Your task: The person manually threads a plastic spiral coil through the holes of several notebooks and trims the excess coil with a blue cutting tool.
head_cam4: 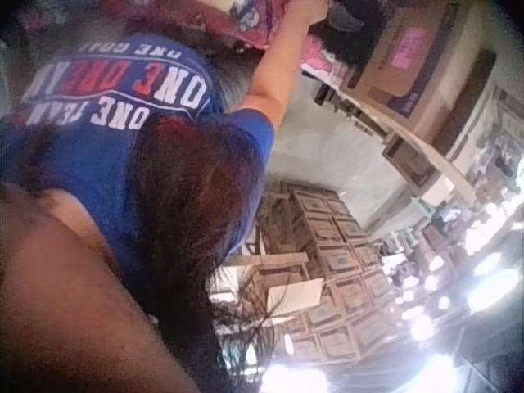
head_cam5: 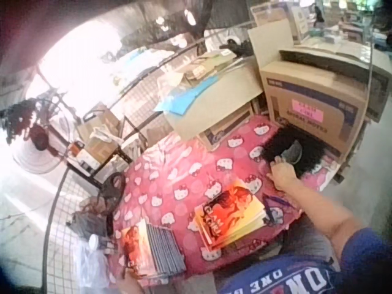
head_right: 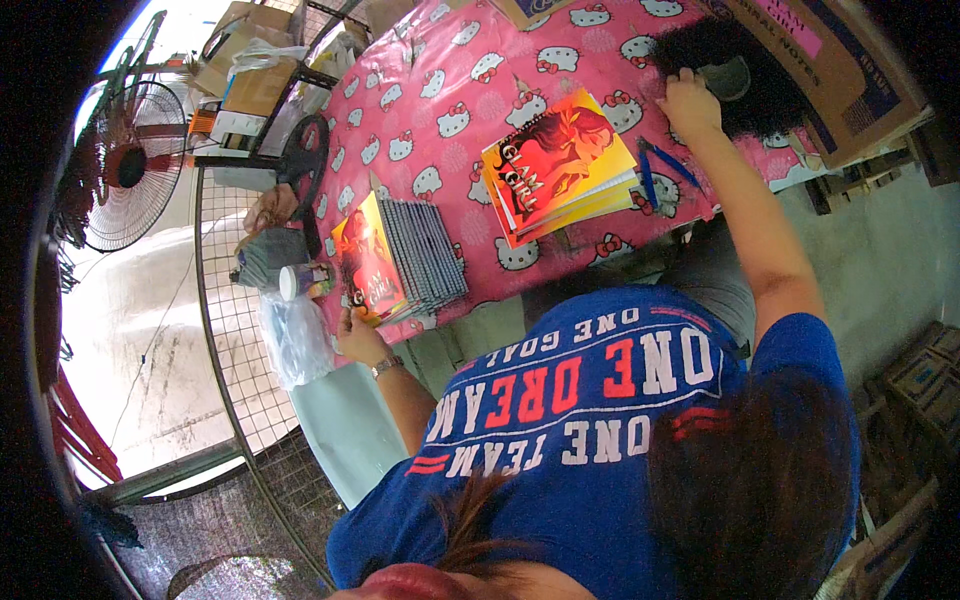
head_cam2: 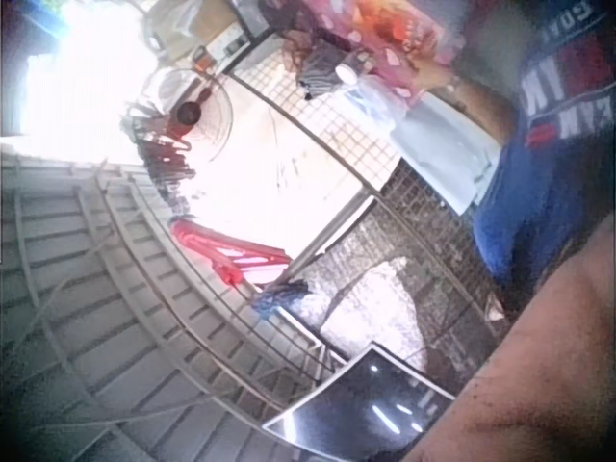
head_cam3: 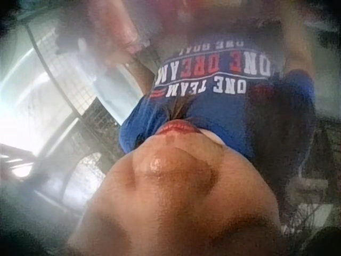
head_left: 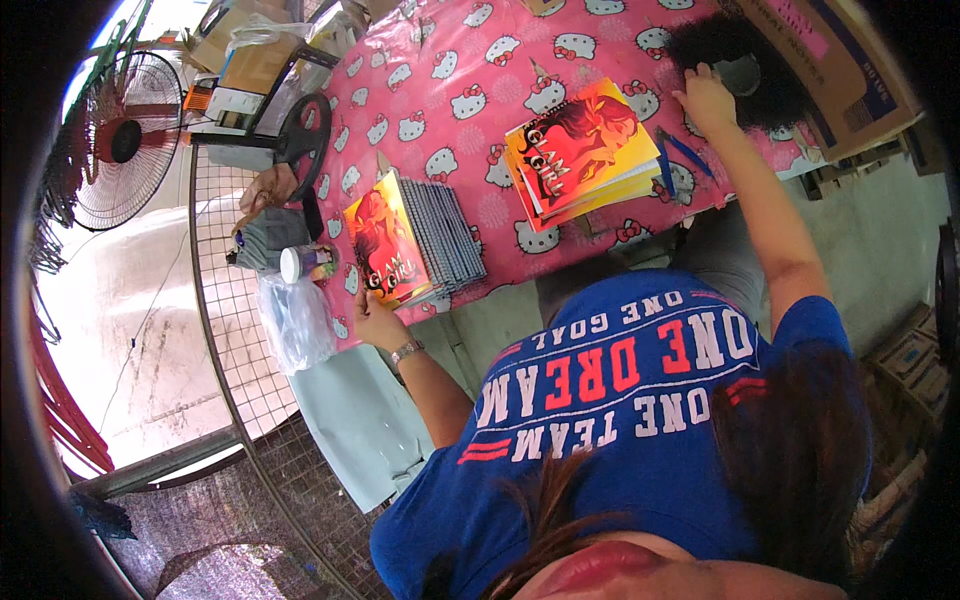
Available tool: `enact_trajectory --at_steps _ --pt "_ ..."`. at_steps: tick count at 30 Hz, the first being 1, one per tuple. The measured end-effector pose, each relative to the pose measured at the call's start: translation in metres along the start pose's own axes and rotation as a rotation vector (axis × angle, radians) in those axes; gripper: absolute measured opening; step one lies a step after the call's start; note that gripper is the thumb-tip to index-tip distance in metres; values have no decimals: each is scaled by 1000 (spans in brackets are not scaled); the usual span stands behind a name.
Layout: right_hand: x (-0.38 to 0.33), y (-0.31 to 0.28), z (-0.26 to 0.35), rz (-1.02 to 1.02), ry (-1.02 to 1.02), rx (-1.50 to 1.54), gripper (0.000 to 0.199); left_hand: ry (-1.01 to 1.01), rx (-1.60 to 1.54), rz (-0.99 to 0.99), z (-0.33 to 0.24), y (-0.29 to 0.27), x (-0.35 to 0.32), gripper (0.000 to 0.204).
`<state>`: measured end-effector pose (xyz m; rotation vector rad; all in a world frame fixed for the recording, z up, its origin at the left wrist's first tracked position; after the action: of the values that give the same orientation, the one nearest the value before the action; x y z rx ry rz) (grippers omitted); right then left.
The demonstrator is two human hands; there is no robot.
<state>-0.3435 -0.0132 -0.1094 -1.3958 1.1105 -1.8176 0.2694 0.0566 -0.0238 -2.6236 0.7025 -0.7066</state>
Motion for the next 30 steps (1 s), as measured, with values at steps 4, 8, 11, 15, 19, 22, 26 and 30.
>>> enact_trajectory --at_steps 4,8,11,15,19,22,26,30 --pt "0 17 -3 79 -88 -156 16 -47 -28 12 -14 -3 -15 24" --pt "1 20 -8 40 -81 -92 21 54 -22 -41 -2 -6 -13 24" --pt "2 16 -18 -99 186 239 30 57 -27 -107 0 -5 -18 24" --pt "4 9 -32 -105 246 560 38 68 -14 -178 -2 -1 -26 24" --pt "4 -4 -37 -169 169 593 35 65 62 -209 0 -4 -20 23" --pt "-6 -1 -33 -157 144 588 35 66 66 -216 -14 -1 -25 25" --pt "-15 -9 -8 -142 259 667 34 30 -76 -219 -15 -6 -32 25" --pt "-15 -14 1 -161 187 713 34 133 -2 -244 -11 -4 -20 23"
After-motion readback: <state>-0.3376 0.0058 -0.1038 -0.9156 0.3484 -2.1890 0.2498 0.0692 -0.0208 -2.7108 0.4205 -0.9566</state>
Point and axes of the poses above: each hand's wrist, its own x-axis towards the middle knuckle, its own y-axis out of the palm, z = x × y, the point moved 1 cm from there along x, towards the middle knuckle, and after that the axes turned 11 degrees about -z, right-handed, at the moved point
